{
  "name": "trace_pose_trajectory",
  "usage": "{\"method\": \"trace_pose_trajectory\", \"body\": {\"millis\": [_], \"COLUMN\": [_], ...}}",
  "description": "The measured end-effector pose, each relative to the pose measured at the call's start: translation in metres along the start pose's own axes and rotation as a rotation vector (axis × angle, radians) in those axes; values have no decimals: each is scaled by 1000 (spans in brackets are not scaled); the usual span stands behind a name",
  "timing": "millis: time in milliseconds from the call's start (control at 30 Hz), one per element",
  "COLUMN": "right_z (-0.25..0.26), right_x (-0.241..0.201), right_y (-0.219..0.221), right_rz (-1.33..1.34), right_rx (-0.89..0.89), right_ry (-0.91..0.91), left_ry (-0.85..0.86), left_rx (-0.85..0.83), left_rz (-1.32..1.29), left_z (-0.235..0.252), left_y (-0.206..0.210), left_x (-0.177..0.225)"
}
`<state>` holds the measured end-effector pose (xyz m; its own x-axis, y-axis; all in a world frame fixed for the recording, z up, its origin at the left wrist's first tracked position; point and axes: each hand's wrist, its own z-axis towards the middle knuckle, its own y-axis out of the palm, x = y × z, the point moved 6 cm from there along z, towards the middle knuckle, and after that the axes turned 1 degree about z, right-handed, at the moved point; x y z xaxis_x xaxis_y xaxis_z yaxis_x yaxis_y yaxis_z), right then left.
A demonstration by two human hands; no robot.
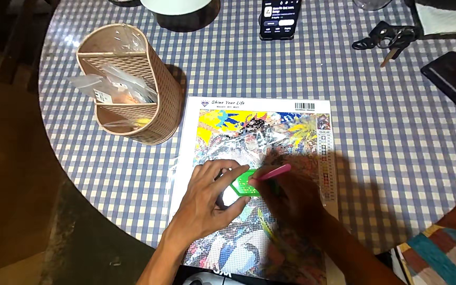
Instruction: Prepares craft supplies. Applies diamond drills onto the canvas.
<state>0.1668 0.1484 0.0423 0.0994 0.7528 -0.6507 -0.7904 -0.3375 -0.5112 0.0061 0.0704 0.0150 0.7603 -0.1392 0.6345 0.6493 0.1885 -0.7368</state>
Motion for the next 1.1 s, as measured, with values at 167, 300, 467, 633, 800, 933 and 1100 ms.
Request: {"method": "trace_pose_trajectory", "body": {"millis": [167, 300, 467, 633, 800, 933, 1100], "right_z": [0, 0, 0, -1, 0, 0, -1], "right_x": [1, 1, 1, 5, 4, 2, 2], "right_y": [-1, 0, 0, -2, 0, -1, -1], "right_rz": [-4, -11, -22, -1, -6, 3, 35], "right_rx": [6, 5, 16, 39, 26, 47, 68], "right_ry": [15, 14, 19, 70, 60, 36, 28], "left_ry": [-3, -4, -7, -3, -5, -1, 4], "left_rx": [-2, -6, -8, -3, -4, -5, -7], "left_rz": [-5, -4, -5, -4, -4, -22, -31], "left_z": [0, 0, -1, 0, 0, 0, 0], "left_y": [0, 0, 1, 1, 1, 0, 0], "left_x": [0, 0, -1, 0, 0, 0, -1]}}
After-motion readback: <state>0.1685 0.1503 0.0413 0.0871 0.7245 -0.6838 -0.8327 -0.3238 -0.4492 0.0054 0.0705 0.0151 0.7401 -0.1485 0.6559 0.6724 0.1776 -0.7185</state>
